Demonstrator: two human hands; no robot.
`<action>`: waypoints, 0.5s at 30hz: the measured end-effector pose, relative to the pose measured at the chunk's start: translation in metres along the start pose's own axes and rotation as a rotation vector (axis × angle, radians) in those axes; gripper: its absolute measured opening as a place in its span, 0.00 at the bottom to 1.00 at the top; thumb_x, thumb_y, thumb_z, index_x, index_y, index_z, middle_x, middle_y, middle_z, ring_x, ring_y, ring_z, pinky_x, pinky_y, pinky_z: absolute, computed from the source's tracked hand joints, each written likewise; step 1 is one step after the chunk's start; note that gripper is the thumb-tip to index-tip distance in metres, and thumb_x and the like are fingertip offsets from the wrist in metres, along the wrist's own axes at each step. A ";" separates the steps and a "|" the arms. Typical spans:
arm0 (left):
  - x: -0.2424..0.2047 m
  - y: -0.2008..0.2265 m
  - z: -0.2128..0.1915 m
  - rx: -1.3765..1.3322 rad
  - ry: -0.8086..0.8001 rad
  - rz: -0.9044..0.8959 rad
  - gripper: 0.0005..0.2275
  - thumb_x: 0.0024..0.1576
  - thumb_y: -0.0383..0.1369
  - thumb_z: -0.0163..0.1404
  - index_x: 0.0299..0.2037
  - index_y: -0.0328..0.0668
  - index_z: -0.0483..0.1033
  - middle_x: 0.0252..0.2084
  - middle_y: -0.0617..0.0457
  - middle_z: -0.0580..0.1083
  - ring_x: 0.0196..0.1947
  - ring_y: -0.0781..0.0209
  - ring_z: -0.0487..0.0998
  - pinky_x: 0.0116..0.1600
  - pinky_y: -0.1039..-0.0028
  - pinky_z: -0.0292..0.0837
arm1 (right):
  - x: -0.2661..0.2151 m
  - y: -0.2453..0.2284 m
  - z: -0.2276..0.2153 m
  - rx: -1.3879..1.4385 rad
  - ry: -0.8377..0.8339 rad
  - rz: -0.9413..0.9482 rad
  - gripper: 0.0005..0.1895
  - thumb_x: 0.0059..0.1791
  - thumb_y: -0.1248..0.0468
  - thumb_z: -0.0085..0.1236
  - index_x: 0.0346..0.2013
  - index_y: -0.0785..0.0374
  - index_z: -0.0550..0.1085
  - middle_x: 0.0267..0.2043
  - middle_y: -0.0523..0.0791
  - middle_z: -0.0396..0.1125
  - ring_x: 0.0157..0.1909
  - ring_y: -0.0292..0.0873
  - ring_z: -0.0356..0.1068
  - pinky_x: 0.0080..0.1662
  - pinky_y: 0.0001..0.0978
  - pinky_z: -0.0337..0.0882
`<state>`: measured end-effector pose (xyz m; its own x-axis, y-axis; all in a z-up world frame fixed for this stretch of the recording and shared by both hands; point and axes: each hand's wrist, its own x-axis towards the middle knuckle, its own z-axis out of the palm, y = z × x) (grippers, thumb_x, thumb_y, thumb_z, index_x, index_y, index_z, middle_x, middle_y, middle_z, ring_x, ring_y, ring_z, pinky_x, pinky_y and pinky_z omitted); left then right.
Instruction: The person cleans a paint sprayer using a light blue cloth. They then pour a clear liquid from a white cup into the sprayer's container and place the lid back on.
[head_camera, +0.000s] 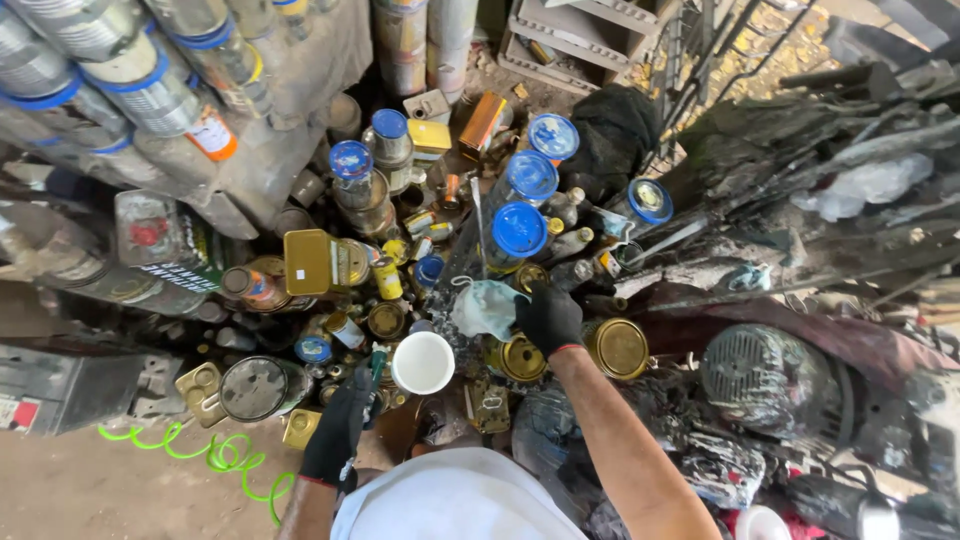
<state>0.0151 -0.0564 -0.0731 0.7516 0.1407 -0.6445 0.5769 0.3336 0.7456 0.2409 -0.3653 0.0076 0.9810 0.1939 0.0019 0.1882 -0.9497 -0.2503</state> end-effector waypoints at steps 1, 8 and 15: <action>0.003 -0.003 -0.001 -0.047 -0.026 0.035 0.21 0.61 0.55 0.41 0.51 0.53 0.76 0.22 0.63 0.62 0.22 0.72 0.62 0.25 0.77 0.55 | -0.003 -0.005 -0.013 0.016 0.058 -0.026 0.16 0.45 0.48 0.59 0.37 0.55 0.78 0.36 0.53 0.74 0.41 0.61 0.74 0.40 0.56 0.72; 0.032 -0.037 -0.024 0.044 -0.055 0.126 0.24 0.66 0.56 0.42 0.41 0.38 0.73 0.23 0.59 0.64 0.22 0.69 0.64 0.25 0.75 0.57 | -0.027 -0.003 -0.116 0.205 0.222 -0.178 0.14 0.49 0.56 0.59 0.46 0.57 0.79 0.43 0.52 0.75 0.45 0.59 0.74 0.44 0.50 0.74; 0.001 0.017 -0.008 -0.044 -0.124 0.101 0.25 0.63 0.54 0.38 0.61 0.50 0.74 0.24 0.63 0.63 0.22 0.72 0.59 0.26 0.79 0.54 | -0.065 0.019 -0.173 0.061 0.258 0.021 0.17 0.50 0.54 0.60 0.49 0.57 0.78 0.45 0.52 0.75 0.45 0.57 0.75 0.45 0.47 0.74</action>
<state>0.0227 -0.0430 -0.0622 0.8401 0.0600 -0.5390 0.4843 0.3644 0.7954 0.1888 -0.4386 0.1704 0.9655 0.0979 0.2412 0.1724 -0.9346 -0.3110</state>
